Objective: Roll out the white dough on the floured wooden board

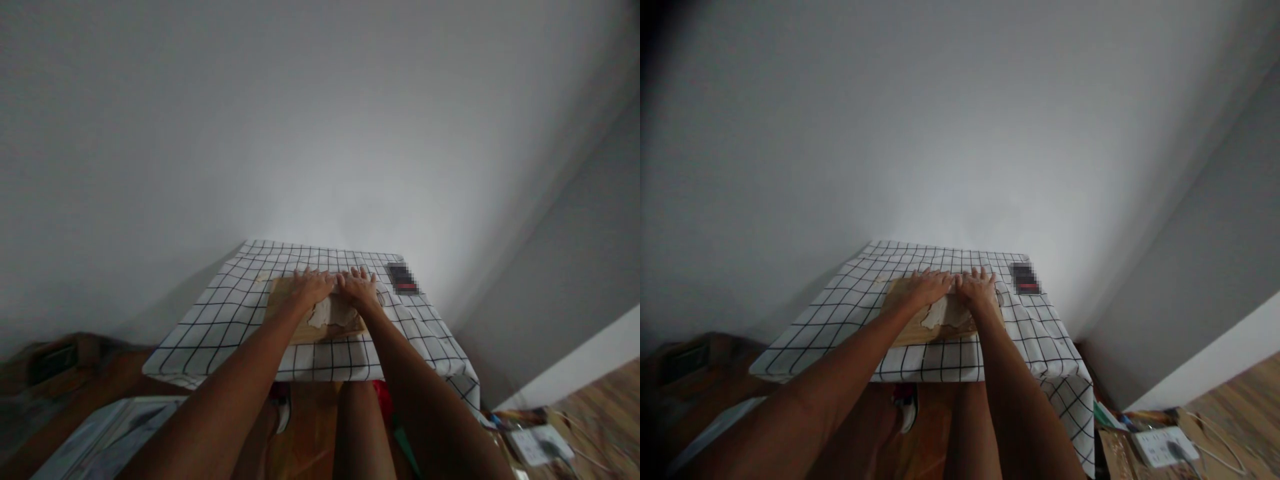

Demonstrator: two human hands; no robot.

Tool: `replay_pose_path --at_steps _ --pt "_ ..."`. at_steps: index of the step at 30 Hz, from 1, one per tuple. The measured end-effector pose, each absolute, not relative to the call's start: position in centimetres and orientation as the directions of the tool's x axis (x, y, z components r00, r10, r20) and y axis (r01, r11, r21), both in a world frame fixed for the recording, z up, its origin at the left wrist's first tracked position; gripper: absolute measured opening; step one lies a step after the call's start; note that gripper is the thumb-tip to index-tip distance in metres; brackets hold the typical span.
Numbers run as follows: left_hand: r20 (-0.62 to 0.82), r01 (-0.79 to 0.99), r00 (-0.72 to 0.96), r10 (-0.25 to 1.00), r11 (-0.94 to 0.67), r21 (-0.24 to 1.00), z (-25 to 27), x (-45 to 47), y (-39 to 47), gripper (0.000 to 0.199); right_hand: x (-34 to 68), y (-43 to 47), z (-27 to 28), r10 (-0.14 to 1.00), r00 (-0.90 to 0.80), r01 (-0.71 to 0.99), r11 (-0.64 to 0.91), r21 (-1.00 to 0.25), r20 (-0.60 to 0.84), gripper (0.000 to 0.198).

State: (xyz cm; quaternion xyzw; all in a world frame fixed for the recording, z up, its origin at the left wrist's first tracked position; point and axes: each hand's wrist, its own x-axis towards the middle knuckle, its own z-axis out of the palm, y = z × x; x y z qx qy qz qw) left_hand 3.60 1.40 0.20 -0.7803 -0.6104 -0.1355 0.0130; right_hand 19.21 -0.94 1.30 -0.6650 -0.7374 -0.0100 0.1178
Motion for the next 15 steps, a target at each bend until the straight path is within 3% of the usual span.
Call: replay_pose_path --at_steps 9,15 --pt "0.09 0.95 0.203 0.975 -0.218 0.223 0.7 3.7 7.1 0.057 19.6 5.5 1.2 0.994 -0.047 0.957 0.073 -0.28 0.098 0.065" --pt "0.021 0.949 0.262 0.965 -0.261 0.177 0.9 3.9 10.7 0.065 19.9 8.9 1.3 0.991 -0.038 0.941 0.08 -0.328 0.13 0.067"
